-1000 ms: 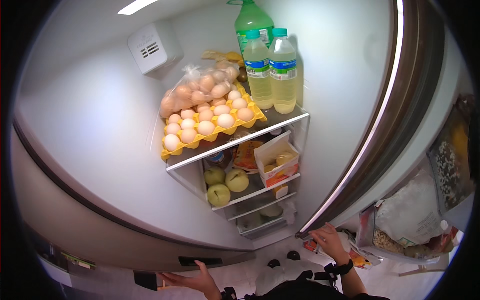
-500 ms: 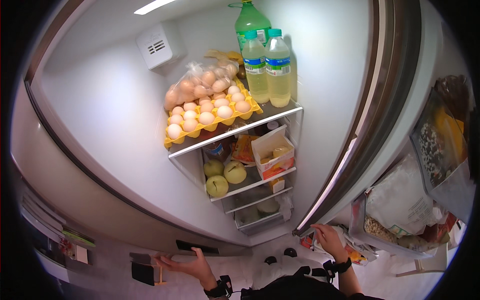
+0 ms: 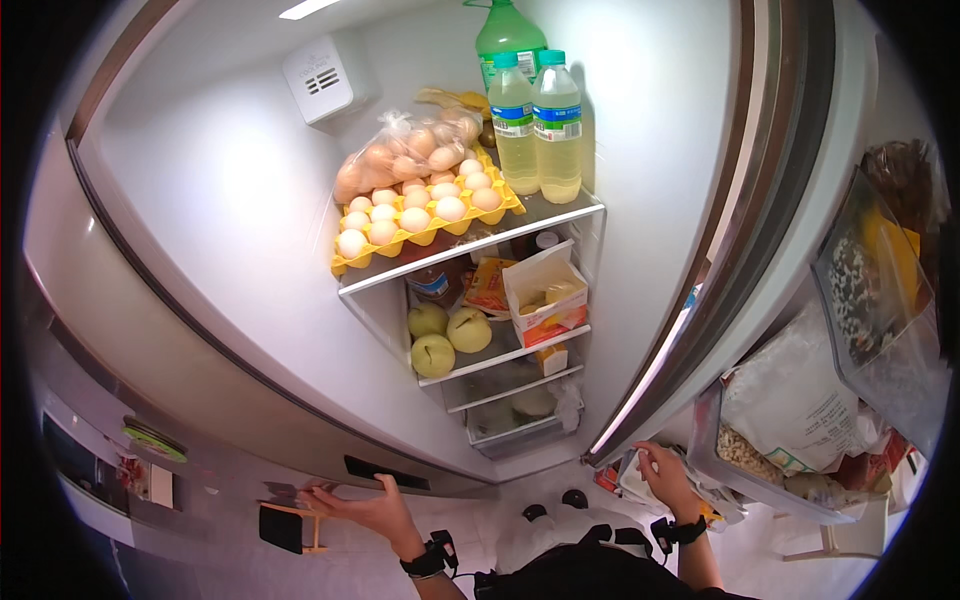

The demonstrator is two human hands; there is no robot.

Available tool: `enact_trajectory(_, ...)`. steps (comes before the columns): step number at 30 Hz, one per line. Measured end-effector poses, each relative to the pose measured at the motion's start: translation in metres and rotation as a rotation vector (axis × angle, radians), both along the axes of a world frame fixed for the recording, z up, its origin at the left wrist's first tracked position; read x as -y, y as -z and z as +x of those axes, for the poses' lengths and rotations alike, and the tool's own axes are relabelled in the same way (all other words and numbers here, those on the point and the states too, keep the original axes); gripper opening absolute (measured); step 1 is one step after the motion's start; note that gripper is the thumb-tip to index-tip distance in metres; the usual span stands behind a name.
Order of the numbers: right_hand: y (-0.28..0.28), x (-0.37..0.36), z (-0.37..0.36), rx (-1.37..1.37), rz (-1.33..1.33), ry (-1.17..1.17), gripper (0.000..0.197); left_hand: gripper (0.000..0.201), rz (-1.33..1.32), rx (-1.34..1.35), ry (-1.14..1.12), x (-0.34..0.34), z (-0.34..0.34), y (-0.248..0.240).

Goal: Getting water from a dispenser, looking inside a refrigerator, and moving a chair in a bedroom.

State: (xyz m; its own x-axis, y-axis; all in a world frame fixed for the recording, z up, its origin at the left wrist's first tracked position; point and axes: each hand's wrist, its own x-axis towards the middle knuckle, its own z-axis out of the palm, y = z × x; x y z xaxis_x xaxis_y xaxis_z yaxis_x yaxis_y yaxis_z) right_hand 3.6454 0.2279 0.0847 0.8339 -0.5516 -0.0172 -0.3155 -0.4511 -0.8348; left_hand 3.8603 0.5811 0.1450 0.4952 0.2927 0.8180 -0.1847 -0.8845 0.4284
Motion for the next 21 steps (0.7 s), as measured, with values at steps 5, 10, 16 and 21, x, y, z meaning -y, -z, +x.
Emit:
enact_trajectory(5,-0.007,0.001,0.008,0.040,-0.002,-0.023,0.024,0.099,-0.019,-0.034,-0.006,-0.001,0.000,0.003)
enact_trajectory(10,-0.017,-0.003,0.014,0.018,0.033,-0.019,0.024,0.099,-0.019,-0.001,-0.009,0.002,0.000,0.002)
enact_trajectory(16,-0.002,-0.004,0.022,0.186,-0.198,-0.009,0.025,0.103,-0.041,-0.014,0.022,0.004,-0.004,-0.002)
enact_trajectory(21,-0.003,-0.006,0.028,0.238,-0.146,0.065,0.024,0.106,-0.088,-0.024,0.058,0.001,-0.002,0.002)
